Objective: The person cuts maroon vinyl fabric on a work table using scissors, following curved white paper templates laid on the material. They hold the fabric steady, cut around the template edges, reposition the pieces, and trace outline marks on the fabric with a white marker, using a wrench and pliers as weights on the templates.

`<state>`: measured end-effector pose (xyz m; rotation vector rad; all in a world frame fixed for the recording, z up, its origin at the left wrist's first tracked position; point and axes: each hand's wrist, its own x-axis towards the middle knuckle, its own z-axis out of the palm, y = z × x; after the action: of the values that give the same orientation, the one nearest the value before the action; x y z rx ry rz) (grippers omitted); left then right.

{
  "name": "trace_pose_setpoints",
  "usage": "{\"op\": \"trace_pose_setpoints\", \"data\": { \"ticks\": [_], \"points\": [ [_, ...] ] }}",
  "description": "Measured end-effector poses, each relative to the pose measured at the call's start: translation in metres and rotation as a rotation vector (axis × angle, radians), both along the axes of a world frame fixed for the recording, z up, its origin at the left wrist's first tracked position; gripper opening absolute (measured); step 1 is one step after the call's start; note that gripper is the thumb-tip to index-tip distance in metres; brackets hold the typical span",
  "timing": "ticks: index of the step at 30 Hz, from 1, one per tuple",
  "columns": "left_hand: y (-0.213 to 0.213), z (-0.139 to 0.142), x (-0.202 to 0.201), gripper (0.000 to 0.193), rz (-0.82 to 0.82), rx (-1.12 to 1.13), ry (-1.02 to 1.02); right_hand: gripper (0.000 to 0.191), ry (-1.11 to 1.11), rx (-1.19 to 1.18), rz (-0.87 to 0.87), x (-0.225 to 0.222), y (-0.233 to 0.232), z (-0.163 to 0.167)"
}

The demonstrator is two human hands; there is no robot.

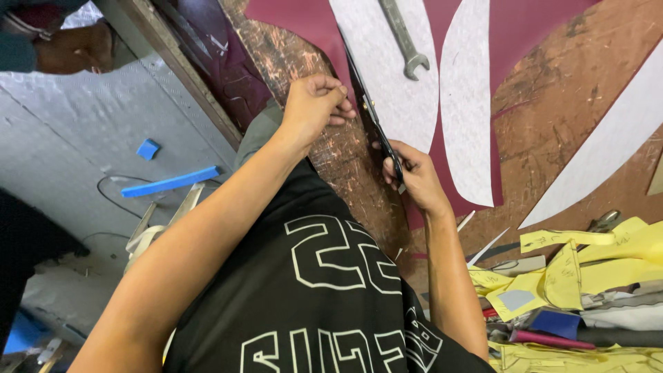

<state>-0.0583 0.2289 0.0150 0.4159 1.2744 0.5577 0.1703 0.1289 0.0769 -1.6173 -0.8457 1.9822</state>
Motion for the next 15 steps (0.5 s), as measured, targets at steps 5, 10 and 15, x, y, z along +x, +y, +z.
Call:
{"op": "trace_pose_setpoints", "data": {
  "ticks": [5, 10, 15],
  "points": [
    [0.000, -0.001, -0.002, 0.010, -0.029, -0.007, -0.019, 0.041, 0.017, 0.015, -0.008, -0.006, 0.013, -0.001],
    [-0.001, -0.001, -0.003, 0.011, -0.042, -0.002, -0.039, 0.040, 0.007, 0.021, -0.012, -0.011, 0.022, -0.001],
    [-0.003, -0.001, -0.005, 0.013, -0.036, -0.007, -0.095, 0.042, -0.012, -0.015, -0.003, -0.009, 0.023, 0.003]
  ]
}}
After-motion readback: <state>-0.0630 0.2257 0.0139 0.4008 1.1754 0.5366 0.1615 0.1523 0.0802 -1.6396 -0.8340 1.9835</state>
